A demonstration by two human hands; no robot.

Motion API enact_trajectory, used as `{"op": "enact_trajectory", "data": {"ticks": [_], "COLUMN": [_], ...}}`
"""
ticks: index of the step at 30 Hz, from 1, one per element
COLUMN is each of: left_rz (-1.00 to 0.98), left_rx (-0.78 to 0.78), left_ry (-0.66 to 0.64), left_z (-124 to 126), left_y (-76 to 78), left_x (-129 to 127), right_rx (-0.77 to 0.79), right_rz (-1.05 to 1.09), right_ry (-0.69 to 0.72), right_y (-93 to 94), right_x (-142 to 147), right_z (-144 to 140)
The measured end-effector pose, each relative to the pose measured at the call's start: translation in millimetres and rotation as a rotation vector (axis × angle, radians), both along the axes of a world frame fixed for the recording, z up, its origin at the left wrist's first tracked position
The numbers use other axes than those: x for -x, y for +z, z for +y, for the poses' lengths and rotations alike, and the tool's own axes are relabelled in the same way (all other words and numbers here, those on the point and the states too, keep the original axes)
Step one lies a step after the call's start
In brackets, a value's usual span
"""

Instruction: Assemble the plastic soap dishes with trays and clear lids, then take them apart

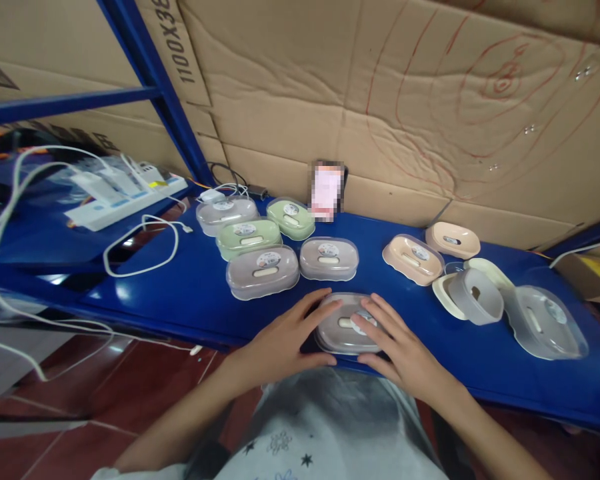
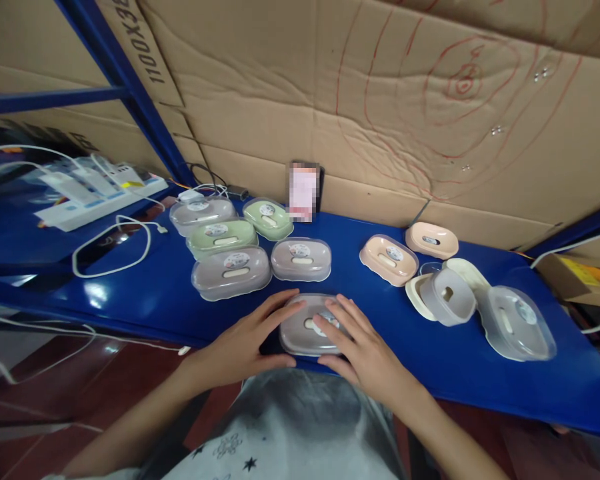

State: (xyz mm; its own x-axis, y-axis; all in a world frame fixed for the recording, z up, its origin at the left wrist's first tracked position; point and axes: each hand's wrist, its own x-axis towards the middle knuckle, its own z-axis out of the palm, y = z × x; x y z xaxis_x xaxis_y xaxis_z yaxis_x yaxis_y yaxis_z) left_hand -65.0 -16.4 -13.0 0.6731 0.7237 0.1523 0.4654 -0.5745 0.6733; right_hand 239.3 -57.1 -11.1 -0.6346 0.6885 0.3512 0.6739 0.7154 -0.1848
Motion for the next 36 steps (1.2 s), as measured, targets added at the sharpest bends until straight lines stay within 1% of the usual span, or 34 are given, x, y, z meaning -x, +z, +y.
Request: {"op": "enact_trajectory", "data": {"ticks": [4, 8, 11, 15, 20, 23, 25, 27, 29, 31, 33, 34, 35, 36], "left_rz": [0.018, 0.029, 0.016, 0.002, -0.004, -0.028, -0.077, -0.118, -0.127, -0.122, -0.109, -0.083, -0.009, 0.043], "left_rx": [-0.044, -0.037, -0.024, -0.023, -0.034, -0.079, -0.143, -0.243, -0.387, -0.553, -0.689, -0.716, -0.671, -0.623], "left_ry": [-0.006, 0.025, 0.034, 0.038, 0.035, 0.032, 0.053, 0.125, 0.269, 0.468, 0.605, 0.657, 0.682, 0.692], "left_z": [-2, -3, -3, -2, -2, -5, -6, -4, 8, 30, 60, 76, 92, 107], "left_y": [-3.1, -3.8, -2.4, -1.7, -6.2, -10.3, -8.2, 2.4, 22.9, 49.4, 73.8, 82.7, 88.2, 90.3], "left_x": [-2, -6, -7, -7, -5, -5, -2, 6, 22, 46, 75, 90, 103, 116], "right_rx": [-0.029, -0.074, -0.08, -0.049, -0.043, -0.034, -0.026, -0.019, 0.002, 0.043, 0.079, 0.087, 0.089, 0.084], "right_rz": [-0.036, -0.067, -0.053, -0.011, -0.006, 0.043, 0.129, 0.214, 0.245, 0.215, 0.171, 0.155, 0.144, 0.137], "right_ry": [0.027, 0.061, 0.015, -0.053, -0.061, -0.064, -0.091, -0.129, -0.165, -0.186, -0.187, -0.186, -0.186, -0.188], "right_y": [2.5, 2.5, -0.7, -4.5, -4.7, -4.6, -5.6, -6.9, -7.1, -5.6, -2.8, -1.4, -0.3, 0.6], "right_x": [1, 2, 2, 3, 5, -1, -7, -13, -16, -15, -11, -8, -6, -5], "right_z": [0, -1, -3, -4, -5, -7, -9, -10, -9, -7, -5, -5, -4, -4]}}
